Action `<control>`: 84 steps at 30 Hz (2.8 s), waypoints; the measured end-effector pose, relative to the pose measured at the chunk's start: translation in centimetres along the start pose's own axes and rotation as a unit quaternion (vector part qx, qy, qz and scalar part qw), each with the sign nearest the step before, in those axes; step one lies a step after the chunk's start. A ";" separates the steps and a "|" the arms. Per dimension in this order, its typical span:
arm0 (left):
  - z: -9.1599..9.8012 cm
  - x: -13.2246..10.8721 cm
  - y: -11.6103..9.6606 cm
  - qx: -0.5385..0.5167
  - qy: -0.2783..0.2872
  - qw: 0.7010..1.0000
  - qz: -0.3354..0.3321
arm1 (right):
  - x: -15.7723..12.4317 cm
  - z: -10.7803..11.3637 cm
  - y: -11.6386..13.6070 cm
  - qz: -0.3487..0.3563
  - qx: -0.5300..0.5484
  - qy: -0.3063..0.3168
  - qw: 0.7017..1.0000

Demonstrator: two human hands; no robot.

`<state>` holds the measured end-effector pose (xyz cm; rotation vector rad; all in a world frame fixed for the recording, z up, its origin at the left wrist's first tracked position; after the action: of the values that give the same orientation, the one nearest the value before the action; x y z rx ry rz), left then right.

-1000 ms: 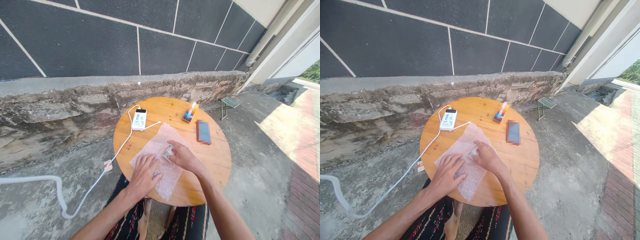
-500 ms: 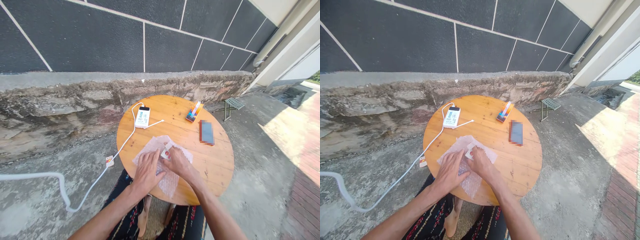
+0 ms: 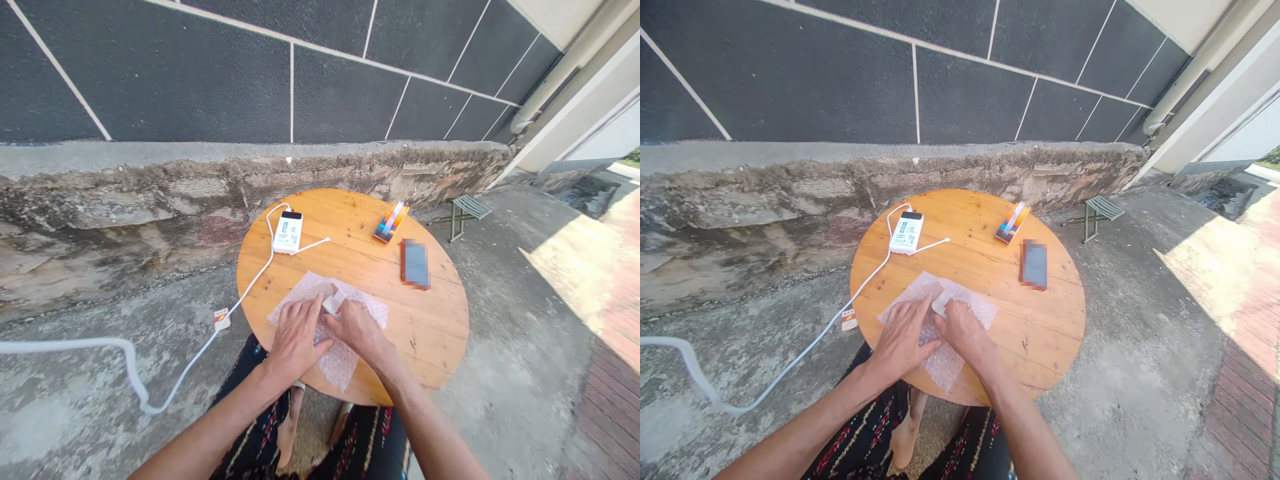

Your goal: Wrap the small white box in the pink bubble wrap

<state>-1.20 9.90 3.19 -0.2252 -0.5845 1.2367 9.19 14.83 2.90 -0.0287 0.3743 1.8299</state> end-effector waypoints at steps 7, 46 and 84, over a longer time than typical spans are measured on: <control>0.5 0.0 -0.2 -0.019 0.008 1.000 -0.007 | 0.0 -0.2 -0.3 -0.007 -0.005 0.014 1.000; 3.9 1.6 -1.9 0.009 0.022 0.986 -0.167 | -1.4 3.5 -0.6 0.084 0.008 -0.053 0.995; 2.8 0.4 -1.3 -0.047 -0.003 0.987 -0.151 | -0.3 3.2 -1.0 0.091 -0.005 -0.092 0.992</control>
<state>-1.58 9.44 6.25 -0.2038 -0.6582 0.9181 10.78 15.65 5.76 0.1707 0.2439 1.9965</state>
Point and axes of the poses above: each hand's wrist, its own x-axis towards the middle knuckle, its own z-axis out of the back of the hand, y = z × x, the point moved 8 cm from there along x, towards the middle knuckle, and after that the axes turned 2 degrees about -x, right-handed, at the moved point
